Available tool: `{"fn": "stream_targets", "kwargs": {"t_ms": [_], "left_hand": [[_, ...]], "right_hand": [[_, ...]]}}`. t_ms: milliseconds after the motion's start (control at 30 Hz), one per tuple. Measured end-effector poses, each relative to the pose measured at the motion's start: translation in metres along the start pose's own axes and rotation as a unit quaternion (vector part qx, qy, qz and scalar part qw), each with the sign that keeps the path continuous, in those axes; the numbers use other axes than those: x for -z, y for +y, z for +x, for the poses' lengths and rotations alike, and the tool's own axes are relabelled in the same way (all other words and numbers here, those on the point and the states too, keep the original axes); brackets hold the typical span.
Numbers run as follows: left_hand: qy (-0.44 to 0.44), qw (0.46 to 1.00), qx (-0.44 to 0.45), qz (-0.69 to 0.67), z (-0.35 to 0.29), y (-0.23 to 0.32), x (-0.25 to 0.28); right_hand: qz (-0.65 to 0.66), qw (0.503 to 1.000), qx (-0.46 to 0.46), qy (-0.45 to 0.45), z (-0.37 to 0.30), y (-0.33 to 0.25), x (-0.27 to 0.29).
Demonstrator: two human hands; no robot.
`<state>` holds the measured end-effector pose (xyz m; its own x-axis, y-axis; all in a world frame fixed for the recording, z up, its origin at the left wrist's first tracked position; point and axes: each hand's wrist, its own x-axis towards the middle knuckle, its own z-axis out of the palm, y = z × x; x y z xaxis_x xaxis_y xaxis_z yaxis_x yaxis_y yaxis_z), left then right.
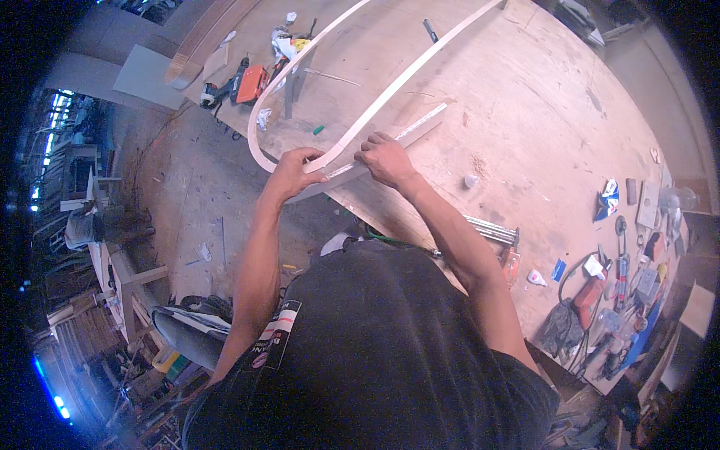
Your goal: The person handles a curved wooden frame and a slatted wooden piece on a workbench. They use a sanding block to smooth the slatted piece, then align and fit the slatted piece into the curved frame. The person repeatedly adjusts the fit of the components.
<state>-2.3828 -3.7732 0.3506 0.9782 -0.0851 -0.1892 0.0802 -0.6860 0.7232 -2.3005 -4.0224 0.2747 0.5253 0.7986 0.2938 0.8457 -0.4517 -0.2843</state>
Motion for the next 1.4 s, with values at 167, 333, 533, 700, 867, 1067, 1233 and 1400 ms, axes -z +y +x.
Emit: {"fn": "stream_targets", "kwargs": {"t_ms": [167, 333, 533, 700, 867, 1067, 1233, 1400], "left_hand": [[0.011, 0.999, -0.020, 0.049, 0.002, -0.012, -0.009], [0.028, 0.998, -0.002, 0.051, -0.001, -0.017, -0.022], [0.031, 0.997, 0.002, 0.065, 0.001, -0.028, -0.036], [0.064, 0.991, -0.004, 0.120, -0.002, -0.030, -0.043], [0.068, 0.991, 0.000, 0.112, -0.003, -0.030, -0.047], [0.067, 0.991, 0.002, 0.118, -0.004, -0.029, -0.047], [0.082, 0.990, -0.015, 0.113, -0.006, -0.035, -0.049], [0.080, 0.991, -0.024, 0.108, -0.006, -0.030, -0.045]], "right_hand": [[0.010, 0.999, -0.036, -0.001, 0.008, -0.010, -0.011], [0.031, 0.999, -0.037, -0.015, 0.001, -0.011, -0.020], [0.018, 0.999, -0.034, 0.013, -0.001, -0.012, -0.022], [0.029, 0.999, -0.042, -0.001, -0.001, -0.012, -0.012], [0.024, 0.999, -0.032, 0.031, -0.007, -0.015, 0.005], [0.090, 0.963, -0.211, 0.140, -0.020, 0.008, 0.038], [0.161, 0.874, -0.394, 0.234, -0.026, 0.075, 0.051], [0.270, 0.800, -0.455, 0.283, -0.017, 0.147, 0.055]]}}
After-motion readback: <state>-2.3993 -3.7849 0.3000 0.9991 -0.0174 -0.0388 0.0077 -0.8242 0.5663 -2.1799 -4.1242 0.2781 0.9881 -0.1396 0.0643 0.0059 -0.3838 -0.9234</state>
